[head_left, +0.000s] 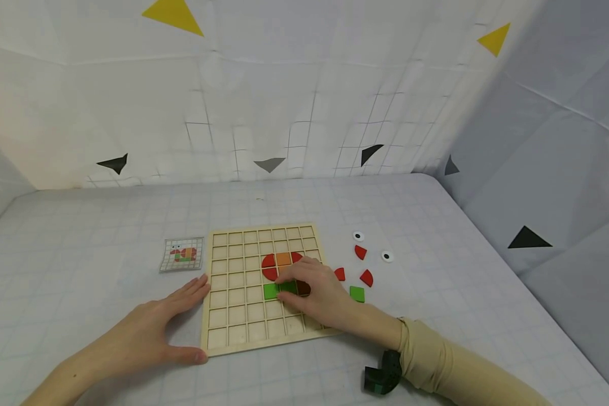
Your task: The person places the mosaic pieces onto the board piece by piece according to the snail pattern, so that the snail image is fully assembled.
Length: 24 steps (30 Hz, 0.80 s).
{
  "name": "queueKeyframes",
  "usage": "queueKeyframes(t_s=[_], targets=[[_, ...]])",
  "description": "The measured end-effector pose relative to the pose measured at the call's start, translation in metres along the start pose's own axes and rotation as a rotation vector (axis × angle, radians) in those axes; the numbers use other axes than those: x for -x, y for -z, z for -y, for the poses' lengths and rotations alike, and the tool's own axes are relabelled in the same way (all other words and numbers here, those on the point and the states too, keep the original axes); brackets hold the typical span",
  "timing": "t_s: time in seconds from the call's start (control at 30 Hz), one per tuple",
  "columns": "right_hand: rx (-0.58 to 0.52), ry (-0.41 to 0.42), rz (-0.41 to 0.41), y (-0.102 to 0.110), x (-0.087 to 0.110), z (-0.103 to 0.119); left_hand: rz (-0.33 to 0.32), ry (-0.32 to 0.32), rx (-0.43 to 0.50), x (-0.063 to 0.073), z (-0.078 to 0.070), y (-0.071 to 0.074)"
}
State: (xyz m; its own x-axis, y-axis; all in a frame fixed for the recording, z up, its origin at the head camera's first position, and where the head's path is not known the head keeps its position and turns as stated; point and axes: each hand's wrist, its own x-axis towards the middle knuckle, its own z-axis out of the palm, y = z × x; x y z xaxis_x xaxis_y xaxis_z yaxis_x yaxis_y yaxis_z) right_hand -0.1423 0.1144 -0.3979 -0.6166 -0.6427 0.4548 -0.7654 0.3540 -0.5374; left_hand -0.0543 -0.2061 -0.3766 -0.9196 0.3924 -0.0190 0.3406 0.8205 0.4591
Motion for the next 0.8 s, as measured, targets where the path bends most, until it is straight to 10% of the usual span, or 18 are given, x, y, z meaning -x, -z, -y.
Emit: queueKeyframes(t_s=[0.37,0.8], targets=[[-0.031,0.057,-0.060,0.019,-0.002,-0.010,0.008,0.000,0.015,-0.001,0.001,-0.001],[0.028,-0.184,-0.027,0.083,0.029,-0.044,-0.005,-0.004,-0.010,-0.001,0.001,-0.001]])
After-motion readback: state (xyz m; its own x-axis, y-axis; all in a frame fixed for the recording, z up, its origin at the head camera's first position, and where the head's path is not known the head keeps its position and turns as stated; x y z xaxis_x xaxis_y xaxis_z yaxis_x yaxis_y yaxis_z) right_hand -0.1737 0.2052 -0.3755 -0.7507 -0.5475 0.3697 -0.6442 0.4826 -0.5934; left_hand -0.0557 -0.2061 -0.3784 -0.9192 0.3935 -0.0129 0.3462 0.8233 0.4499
